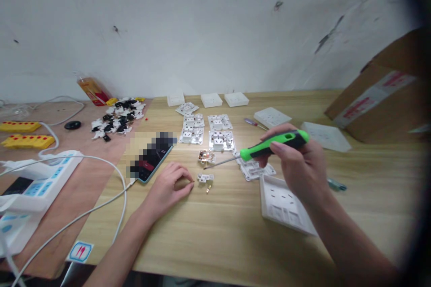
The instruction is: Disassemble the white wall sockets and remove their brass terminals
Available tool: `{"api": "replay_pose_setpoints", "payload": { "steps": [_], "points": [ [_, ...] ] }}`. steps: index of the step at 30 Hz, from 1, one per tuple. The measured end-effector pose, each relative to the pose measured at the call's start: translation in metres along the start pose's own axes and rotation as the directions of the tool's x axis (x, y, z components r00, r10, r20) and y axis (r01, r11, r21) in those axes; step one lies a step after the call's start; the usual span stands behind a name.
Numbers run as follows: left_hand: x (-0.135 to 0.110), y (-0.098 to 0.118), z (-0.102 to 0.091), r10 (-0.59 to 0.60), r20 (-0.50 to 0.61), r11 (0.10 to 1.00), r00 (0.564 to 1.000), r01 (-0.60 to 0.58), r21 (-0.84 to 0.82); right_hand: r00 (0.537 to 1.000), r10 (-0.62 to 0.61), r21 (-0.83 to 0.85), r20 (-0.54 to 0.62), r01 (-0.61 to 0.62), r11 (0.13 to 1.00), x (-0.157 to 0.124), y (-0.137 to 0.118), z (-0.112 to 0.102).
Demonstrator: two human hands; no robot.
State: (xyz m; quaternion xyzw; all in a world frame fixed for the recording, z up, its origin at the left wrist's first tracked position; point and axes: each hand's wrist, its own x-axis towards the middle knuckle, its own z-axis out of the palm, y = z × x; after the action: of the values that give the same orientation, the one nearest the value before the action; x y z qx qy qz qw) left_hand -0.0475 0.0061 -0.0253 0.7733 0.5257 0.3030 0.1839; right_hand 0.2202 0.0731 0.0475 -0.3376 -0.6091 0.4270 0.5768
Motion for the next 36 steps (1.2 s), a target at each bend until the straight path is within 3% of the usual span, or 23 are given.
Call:
{"api": "replay_pose_setpoints", "payload": {
  "steps": [6,14,32,36],
  "points": [
    [0.0,0.0,-0.001,-0.052,0.004,0.999,0.999,0.052,0.004,0.994,0.032,-0.093,0.109,-0.022,0.995,-0.006,0.003,0.011],
    [-0.002,-0.004,0.001,-0.031,-0.009,1.0,0.999,0.031,-0.001,0.968,-0.024,-0.367,0.251,0.118,0.923,-0.009,-0.004,0.031],
    [-0.003,-0.002,0.0,0.012,0.005,0.998,1.0,-0.012,0.068,0.943,0.082,-0.494,0.323,0.094,0.864,0.008,-0.016,0.049],
    [-0.002,-0.001,0.0,0.016,0.005,0.996,1.0,-0.017,0.084,0.923,0.041,-0.575,0.383,0.204,0.792,0.015,-0.03,0.06]
  ]
}}
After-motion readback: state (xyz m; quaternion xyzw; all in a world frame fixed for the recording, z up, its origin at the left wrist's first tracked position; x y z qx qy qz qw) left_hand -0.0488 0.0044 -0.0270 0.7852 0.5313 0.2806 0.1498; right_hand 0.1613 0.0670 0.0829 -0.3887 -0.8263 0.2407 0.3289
